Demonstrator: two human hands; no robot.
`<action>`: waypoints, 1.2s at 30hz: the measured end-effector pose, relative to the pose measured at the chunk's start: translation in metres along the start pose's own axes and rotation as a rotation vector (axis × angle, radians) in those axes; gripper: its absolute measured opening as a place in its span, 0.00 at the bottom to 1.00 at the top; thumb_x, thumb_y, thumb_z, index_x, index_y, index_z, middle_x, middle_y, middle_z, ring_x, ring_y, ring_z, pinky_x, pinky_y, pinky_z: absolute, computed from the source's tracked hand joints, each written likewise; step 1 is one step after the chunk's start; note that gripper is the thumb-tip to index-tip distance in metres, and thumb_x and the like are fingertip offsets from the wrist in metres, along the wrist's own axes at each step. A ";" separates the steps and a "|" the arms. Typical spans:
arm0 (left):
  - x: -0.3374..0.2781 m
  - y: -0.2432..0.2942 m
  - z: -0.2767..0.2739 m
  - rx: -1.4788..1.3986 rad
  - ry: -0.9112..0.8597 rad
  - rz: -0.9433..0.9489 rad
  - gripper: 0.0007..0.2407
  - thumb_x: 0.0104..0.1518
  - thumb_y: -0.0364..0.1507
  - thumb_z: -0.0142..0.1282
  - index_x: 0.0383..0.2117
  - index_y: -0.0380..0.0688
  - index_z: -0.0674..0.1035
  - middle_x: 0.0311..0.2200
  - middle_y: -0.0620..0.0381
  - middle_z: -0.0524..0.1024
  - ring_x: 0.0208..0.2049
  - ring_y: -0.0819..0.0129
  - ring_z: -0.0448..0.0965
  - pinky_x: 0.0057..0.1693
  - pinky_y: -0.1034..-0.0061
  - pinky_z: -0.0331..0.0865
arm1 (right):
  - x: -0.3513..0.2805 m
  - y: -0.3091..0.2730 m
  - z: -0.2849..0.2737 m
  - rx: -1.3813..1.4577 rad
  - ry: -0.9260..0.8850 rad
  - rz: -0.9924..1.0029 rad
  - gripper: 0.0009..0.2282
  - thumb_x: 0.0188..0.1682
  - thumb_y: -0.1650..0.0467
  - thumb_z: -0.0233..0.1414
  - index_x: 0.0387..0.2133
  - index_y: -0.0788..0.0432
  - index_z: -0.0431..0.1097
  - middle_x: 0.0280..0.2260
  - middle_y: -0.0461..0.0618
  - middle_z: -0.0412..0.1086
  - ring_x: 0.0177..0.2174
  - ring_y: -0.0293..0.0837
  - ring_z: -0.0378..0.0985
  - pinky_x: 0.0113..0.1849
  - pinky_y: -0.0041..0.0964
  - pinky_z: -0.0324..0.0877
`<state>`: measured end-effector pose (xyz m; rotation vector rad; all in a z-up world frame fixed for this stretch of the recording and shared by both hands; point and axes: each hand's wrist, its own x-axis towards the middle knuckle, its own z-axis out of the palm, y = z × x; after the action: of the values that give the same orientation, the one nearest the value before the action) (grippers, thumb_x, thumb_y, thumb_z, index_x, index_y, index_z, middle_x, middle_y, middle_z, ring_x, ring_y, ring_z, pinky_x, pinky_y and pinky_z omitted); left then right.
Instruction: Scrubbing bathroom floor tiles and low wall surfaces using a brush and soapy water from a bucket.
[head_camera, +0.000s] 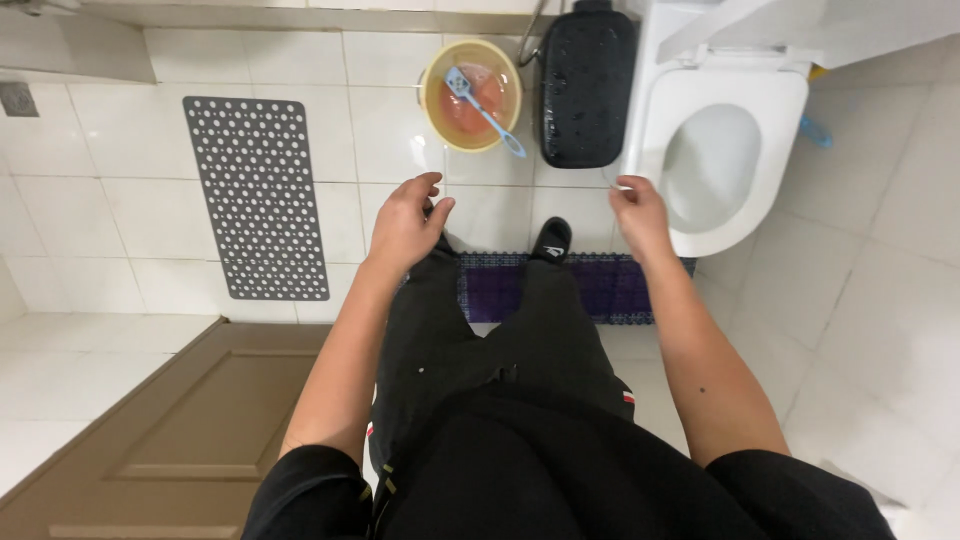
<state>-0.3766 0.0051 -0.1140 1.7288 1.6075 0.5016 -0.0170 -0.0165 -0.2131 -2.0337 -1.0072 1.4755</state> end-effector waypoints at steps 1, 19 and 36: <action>0.001 -0.009 -0.012 -0.003 0.003 -0.003 0.16 0.59 0.31 0.62 0.50 0.36 0.78 0.41 0.41 0.81 0.37 0.53 0.83 0.45 0.65 0.77 | -0.002 -0.009 0.010 -0.004 -0.002 -0.001 0.17 0.55 0.68 0.53 0.56 0.62 0.66 0.45 0.53 0.72 0.42 0.42 0.74 0.45 0.38 0.71; 0.062 -0.139 0.013 -0.044 -0.096 -0.113 0.17 0.59 0.32 0.60 0.51 0.36 0.77 0.43 0.41 0.80 0.41 0.51 0.83 0.47 0.64 0.76 | 0.171 -0.003 0.226 -0.347 0.033 -0.135 0.17 0.49 0.63 0.57 0.49 0.59 0.73 0.43 0.60 0.76 0.44 0.58 0.79 0.47 0.46 0.72; 0.218 -0.447 0.199 0.041 -0.223 0.135 0.20 0.59 0.37 0.61 0.55 0.45 0.77 0.46 0.41 0.77 0.48 0.44 0.76 0.53 0.59 0.71 | 0.366 0.100 0.342 -0.869 -0.180 0.191 0.23 0.48 0.60 0.56 0.59 0.45 0.69 0.56 0.50 0.69 0.58 0.54 0.67 0.57 0.66 0.58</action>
<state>-0.5148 0.1575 -0.6091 1.8619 1.3593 0.3278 -0.2453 0.1746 -0.6286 -2.6554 -1.8046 1.4759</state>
